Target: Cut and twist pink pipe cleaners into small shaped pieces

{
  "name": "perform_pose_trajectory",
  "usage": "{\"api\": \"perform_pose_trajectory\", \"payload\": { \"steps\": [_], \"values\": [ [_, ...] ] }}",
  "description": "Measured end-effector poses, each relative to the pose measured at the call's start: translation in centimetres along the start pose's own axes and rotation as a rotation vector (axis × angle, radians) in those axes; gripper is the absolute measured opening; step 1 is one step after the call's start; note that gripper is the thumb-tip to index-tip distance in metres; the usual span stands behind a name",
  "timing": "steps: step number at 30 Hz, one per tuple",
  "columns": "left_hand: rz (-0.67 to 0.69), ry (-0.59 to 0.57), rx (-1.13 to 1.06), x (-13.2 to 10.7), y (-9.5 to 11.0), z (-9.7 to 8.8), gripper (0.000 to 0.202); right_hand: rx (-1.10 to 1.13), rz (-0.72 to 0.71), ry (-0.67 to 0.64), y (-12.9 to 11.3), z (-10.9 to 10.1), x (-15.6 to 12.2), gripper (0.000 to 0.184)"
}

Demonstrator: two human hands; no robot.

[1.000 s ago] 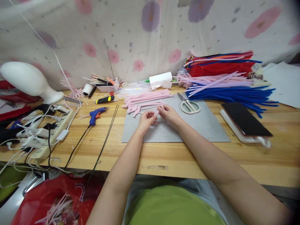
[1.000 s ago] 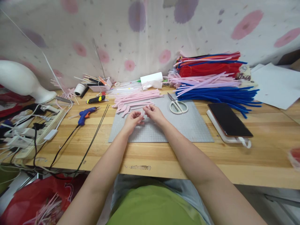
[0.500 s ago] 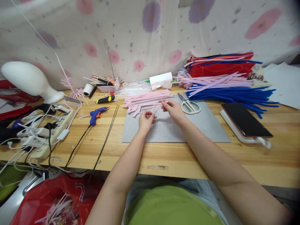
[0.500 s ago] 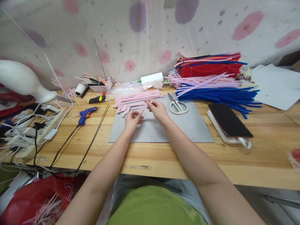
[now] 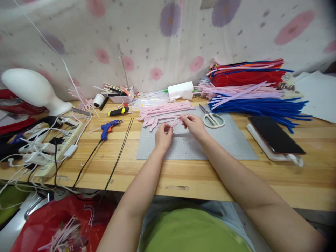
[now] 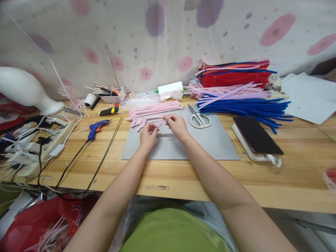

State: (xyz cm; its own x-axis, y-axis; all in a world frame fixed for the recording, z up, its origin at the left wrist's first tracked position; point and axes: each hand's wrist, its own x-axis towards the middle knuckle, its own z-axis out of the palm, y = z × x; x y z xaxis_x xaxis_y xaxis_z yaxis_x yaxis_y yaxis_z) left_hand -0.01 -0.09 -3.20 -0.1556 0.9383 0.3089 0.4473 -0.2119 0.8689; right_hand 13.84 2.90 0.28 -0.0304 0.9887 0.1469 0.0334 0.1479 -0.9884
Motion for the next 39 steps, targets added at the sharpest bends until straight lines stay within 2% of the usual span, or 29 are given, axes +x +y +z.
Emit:
{"api": "perform_pose_trajectory", "payload": {
  "steps": [6,9,13,16,19,24,27,34,39],
  "values": [
    [0.013,-0.030,-0.046,0.1,-0.4,0.1,0.005,-0.081,0.060,-0.103,1.3,0.4,0.1,0.036],
    [-0.043,-0.049,-0.208,0.1,-0.6,0.5,0.006,-0.123,0.047,-0.101,1.8,0.5,0.3,0.037],
    [-0.178,-0.060,-0.512,0.1,0.0,1.1,0.009,-0.176,-0.015,-0.028,2.0,1.0,0.1,0.039],
    [-0.292,-0.066,-0.661,0.0,0.8,1.3,0.013,-0.093,0.036,-0.125,2.1,1.6,-0.3,0.043],
    [-0.387,-0.067,-0.701,0.0,1.4,1.2,0.015,-0.008,0.083,-0.240,1.9,2.0,-0.6,0.045],
    [-0.435,0.008,-0.781,0.1,1.3,0.9,0.016,0.083,0.074,-0.280,1.3,1.0,-0.5,0.034],
    [-0.480,0.008,-0.829,0.2,1.1,0.7,0.016,0.140,0.084,-0.307,1.4,0.2,-0.3,0.031],
    [-0.484,-0.084,-0.782,-0.1,1.5,0.8,0.016,0.113,0.095,-0.212,2.1,0.4,-0.1,0.022],
    [-0.502,-0.154,-0.739,-0.2,1.8,0.9,0.023,0.140,0.096,-0.105,2.2,0.6,0.0,0.023]
  ]
}}
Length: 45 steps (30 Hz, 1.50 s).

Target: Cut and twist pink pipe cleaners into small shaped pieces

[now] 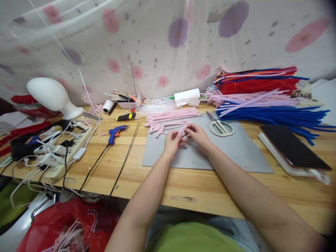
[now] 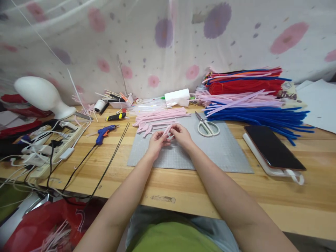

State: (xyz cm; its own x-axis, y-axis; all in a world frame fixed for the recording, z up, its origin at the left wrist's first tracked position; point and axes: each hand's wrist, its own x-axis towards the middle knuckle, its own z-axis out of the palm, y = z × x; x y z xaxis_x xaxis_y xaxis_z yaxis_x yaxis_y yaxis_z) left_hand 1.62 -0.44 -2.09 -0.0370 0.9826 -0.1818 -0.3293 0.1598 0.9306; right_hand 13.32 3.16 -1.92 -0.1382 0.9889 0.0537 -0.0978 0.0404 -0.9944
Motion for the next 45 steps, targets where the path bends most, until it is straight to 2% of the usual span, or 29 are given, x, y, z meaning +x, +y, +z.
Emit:
{"api": "perform_pose_trajectory", "payload": {
  "steps": [7,13,22,26,30,35,45],
  "values": [
    [0.017,-0.050,-0.020,0.1,0.1,-0.4,0.032,0.031,-0.029,0.090,-0.1,-0.3,0.1,0.030],
    [-0.058,-0.105,-0.064,0.4,0.3,-0.9,0.037,0.037,-0.014,0.056,-0.1,0.0,0.0,0.030],
    [-0.080,-0.179,-0.022,0.1,0.5,-1.3,0.032,0.032,-0.016,0.069,-0.3,-0.6,0.1,0.031],
    [-0.091,-0.243,0.025,0.1,0.6,-1.2,0.035,0.019,-0.001,0.037,-0.3,-0.5,0.0,0.028],
    [-0.075,-0.244,0.061,-0.1,0.6,-1.0,0.032,0.007,0.002,0.005,-0.2,-0.3,-0.1,0.027],
    [-0.047,-0.268,0.122,-0.4,0.7,-0.9,0.027,0.029,-0.006,0.069,-0.3,-0.6,0.2,0.030],
    [-0.039,-0.379,0.247,-0.4,0.7,-1.1,0.014,0.067,-0.006,0.204,-1.0,-2.9,1.0,0.036]
  ]
}}
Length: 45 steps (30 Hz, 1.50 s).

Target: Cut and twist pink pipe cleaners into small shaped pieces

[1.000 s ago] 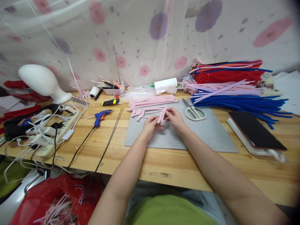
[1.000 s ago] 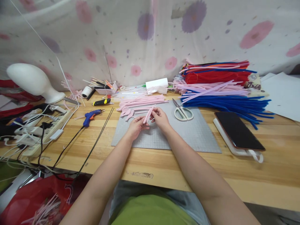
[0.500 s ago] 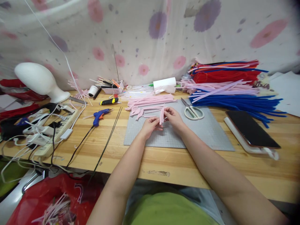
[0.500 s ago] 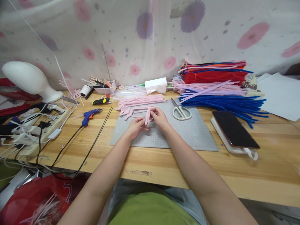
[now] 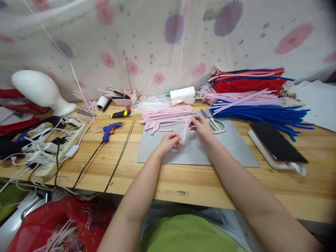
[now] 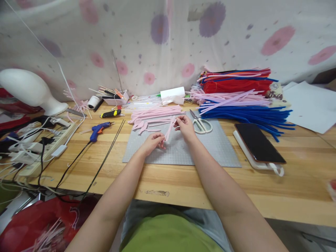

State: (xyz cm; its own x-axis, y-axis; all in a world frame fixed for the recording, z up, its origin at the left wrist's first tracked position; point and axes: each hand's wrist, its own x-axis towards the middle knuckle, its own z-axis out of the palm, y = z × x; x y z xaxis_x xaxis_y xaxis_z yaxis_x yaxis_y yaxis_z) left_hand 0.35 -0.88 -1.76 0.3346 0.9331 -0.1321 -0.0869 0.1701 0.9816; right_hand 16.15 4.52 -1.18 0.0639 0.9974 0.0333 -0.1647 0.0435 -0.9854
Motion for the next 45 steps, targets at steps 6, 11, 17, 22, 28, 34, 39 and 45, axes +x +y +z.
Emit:
{"api": "perform_pose_trajectory", "payload": {
  "steps": [6,11,17,22,28,34,39,45],
  "values": [
    [0.017,0.003,0.053,0.0,0.0,-0.1,0.007,0.091,0.071,0.042,-0.3,-0.3,0.3,0.032],
    [0.110,0.164,0.072,0.6,-0.6,-0.3,0.010,0.318,0.297,-0.144,-0.3,0.2,-0.2,0.036],
    [-0.004,0.108,-0.053,0.7,-0.3,-0.1,0.027,0.189,0.246,-0.222,0.4,1.2,-0.7,0.028],
    [-0.124,-0.054,-0.277,0.3,0.3,0.6,0.041,0.157,0.252,-0.226,0.5,1.2,-0.6,0.027],
    [-0.131,-0.069,-0.363,0.1,0.2,0.4,0.029,0.233,0.276,-0.193,0.7,0.9,-0.3,0.022],
    [-0.215,-0.098,-0.473,0.0,0.6,0.5,0.028,0.246,0.284,-0.207,0.7,0.8,-0.3,0.025],
    [-0.189,-0.057,-0.488,-0.1,0.6,0.5,0.023,0.259,0.300,-0.223,0.4,0.8,-0.5,0.026],
    [-0.178,-0.044,-0.492,0.0,0.4,0.9,0.023,0.288,0.281,-0.165,0.2,0.9,-0.3,0.023]
  ]
}}
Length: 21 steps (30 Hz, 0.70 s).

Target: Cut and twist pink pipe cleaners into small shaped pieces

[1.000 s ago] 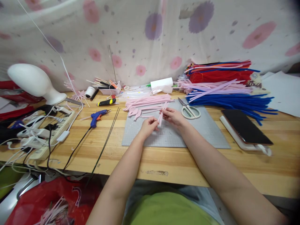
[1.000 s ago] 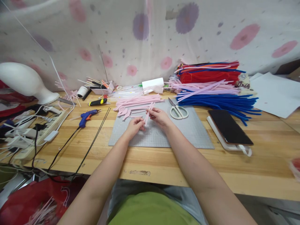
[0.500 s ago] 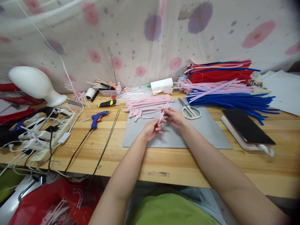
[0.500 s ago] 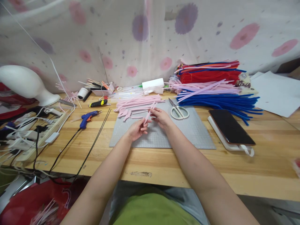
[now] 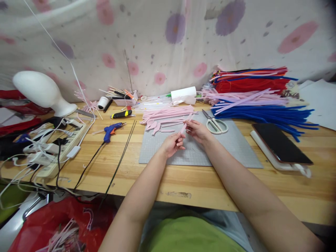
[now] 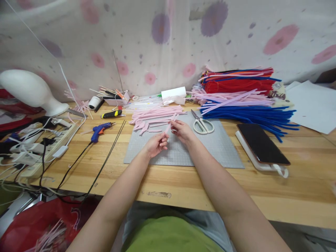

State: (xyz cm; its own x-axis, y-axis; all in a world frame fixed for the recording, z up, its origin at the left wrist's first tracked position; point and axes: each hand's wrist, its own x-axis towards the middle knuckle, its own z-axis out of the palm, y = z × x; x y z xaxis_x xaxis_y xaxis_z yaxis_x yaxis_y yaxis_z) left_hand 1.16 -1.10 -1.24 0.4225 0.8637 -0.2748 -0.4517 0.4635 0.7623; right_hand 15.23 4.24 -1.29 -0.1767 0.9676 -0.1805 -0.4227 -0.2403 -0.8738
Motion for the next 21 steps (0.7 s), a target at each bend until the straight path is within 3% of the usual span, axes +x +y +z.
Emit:
{"api": "perform_pose_trajectory", "payload": {
  "steps": [6,21],
  "values": [
    [-0.021,-0.020,0.031,0.2,-0.1,0.3,0.024,0.086,-0.060,0.095,-0.4,-0.3,0.4,0.022],
    [0.026,0.048,0.070,-0.1,-0.4,1.7,0.024,0.133,-0.203,0.107,-1.0,0.3,0.8,0.017]
  ]
}}
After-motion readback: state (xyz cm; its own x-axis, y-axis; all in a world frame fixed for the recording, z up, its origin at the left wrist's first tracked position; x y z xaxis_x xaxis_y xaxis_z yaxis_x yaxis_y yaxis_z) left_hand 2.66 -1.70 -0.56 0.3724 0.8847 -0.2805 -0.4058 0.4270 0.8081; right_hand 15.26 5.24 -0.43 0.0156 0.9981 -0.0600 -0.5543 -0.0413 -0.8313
